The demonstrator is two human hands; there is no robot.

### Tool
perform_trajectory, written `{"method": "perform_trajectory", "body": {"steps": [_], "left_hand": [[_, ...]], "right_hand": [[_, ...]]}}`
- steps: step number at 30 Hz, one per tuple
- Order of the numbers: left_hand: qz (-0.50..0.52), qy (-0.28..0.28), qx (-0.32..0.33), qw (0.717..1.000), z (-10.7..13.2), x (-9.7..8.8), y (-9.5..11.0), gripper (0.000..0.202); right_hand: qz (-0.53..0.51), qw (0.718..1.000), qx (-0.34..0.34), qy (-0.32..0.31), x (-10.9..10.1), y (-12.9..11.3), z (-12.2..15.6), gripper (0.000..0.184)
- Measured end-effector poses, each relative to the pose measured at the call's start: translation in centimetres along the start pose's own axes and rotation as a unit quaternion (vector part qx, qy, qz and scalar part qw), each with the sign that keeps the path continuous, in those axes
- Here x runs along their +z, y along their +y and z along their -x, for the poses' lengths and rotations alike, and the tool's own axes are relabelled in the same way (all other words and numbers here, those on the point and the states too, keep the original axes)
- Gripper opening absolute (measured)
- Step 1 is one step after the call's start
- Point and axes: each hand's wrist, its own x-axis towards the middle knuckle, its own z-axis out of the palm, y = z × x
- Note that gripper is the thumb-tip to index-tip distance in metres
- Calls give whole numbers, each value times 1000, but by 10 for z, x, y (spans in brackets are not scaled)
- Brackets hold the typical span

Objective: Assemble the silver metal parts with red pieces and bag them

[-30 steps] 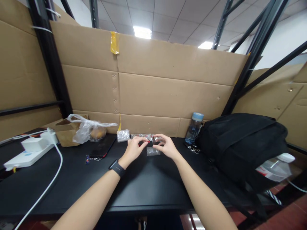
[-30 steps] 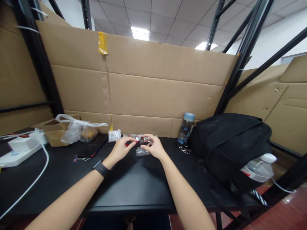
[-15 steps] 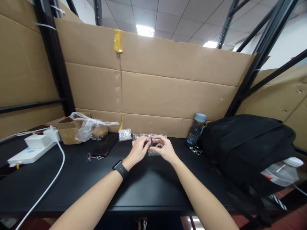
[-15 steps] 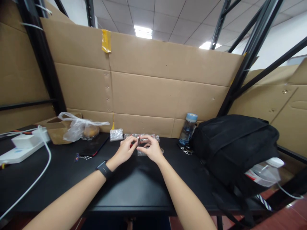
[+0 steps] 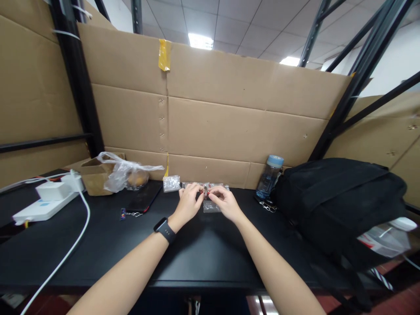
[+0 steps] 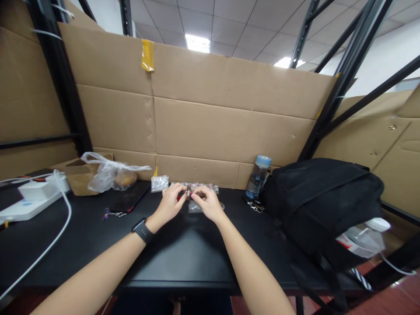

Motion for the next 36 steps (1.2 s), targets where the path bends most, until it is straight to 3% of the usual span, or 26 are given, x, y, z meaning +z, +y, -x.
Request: {"method": "perform_trajectory", "body": {"steps": [3,9,15,19,23,25,27,31,34,36], "left_hand": [[10,-9,14,1000,0,-1,1,10],[54,25,-2,998,-1,-6,4,13],[12,-60,39,997,2,-3,3,12],[-5,-66,40,997,3,0,0,14],[-36,-77,32,996,-1,-7,-7,15],[-55,-104,27,993,-2,-12,-14,13],[-61,-162,31,984,-2,-15,-21,10],[-29,-295,51,954,-1,-21,-32,7],[4,-326,53,944,-1,-20,-36,8],[13,-306,56,950,-1,-15,-39,17]], "right_hand": [[71,997,-37,0,-2,-1,0,22],[146,989,-23,-19,-7,-2,2,23],[152,987,-28,-31,-8,-8,3,23],[144,988,-30,-43,-8,-10,1,24],[217,975,-35,-40,-28,-1,-2,19],[290,957,-15,-24,-47,8,-1,14],[358,932,42,-34,-66,19,1,21],[396,896,141,-143,-89,37,7,47],[404,885,161,-166,-91,43,8,44],[415,883,159,-151,-90,44,8,43]]}}
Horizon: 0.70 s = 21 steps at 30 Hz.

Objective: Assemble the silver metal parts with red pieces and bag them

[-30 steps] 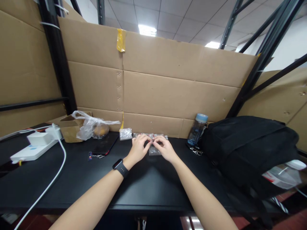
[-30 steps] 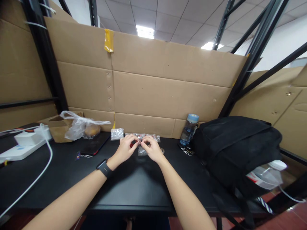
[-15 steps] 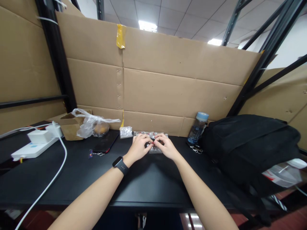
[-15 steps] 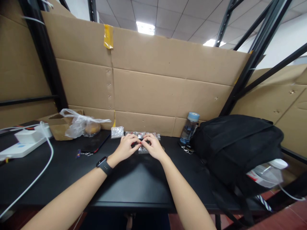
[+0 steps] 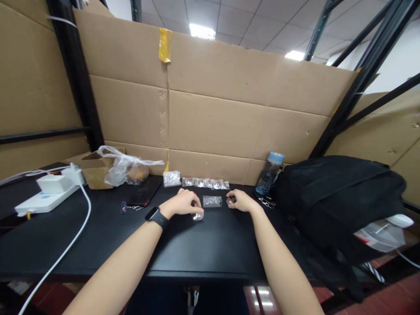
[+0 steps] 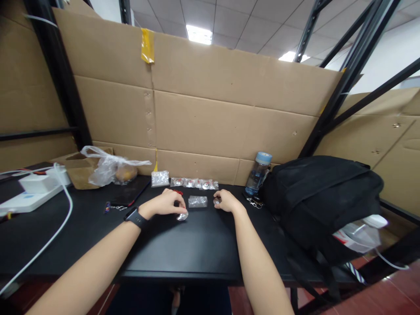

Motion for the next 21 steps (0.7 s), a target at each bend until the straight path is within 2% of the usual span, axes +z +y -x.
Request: {"method": "perform_trajectory", "body": {"steps": [4,5,8,16,21], "left_hand": [[-64,132,-52,988,-5,15,-14,26],[-84,143,-68,984,-6,19,-18,25],[-108,134,-91,981,-6,23,-28,20],[-78,157,-86,981,-6,23,-35,18],[-93,160,-87,979,-7,27,-38,17]], "right_hand": [[-12,1000,13,10,1,1,0,41],[-17,1000,13,13,1,1,0,40],[-27,999,11,19,1,3,0,39],[-24,998,-21,58,-3,2,0,28],[-24,995,-14,91,-6,-4,0,31]]}}
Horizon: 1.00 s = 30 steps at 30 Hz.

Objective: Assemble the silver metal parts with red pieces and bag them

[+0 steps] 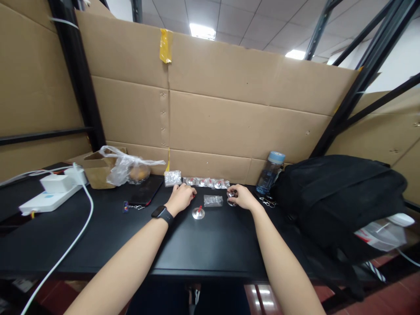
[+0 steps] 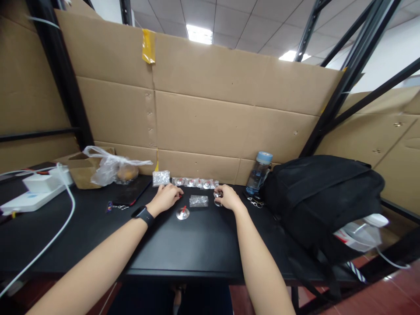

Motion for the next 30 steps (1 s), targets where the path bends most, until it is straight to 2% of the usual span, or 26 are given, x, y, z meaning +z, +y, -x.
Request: {"method": "perform_trajectory", "body": {"steps": [3,9,12,15,22,30], "left_hand": [[-30,18,-12,999,0,2,1,13],[-21,49,-13,998,-1,6,3,18],[-30,43,-22,998,-1,0,5,19],[9,48,-42,998,-2,-9,14,20],[147,76,-41,985,-5,-26,46,11],[188,97,-29,977,-4,-24,52,10]], "right_hand": [[-2,1000,-13,21,-1,-6,-1,33],[-62,994,-48,72,0,-17,-2,38],[-96,989,-70,88,2,-23,-2,38],[-151,979,-86,104,4,-32,-1,38],[-294,945,-110,90,17,-63,1,42],[-400,907,-114,61,33,-84,2,47]]}}
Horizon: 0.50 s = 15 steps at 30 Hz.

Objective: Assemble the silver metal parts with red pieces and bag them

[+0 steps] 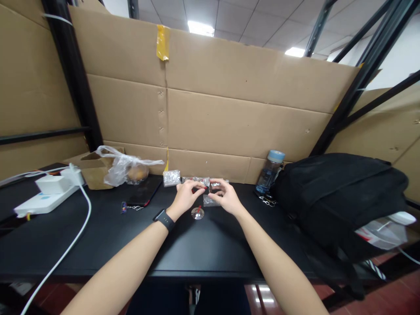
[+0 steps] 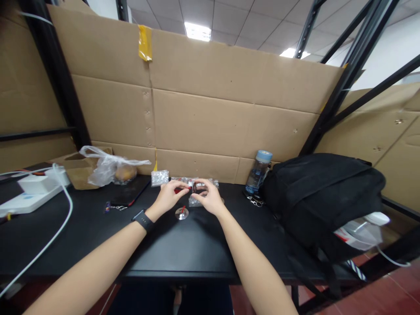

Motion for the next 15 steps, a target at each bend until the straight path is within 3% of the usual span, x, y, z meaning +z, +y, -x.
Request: {"method": "perform_trajectory", "body": {"steps": [15], "left_hand": [[-106,7,63,992,6,6,12,8]], "right_hand": [[-47,999,8,10,10,-5,1,45]]}}
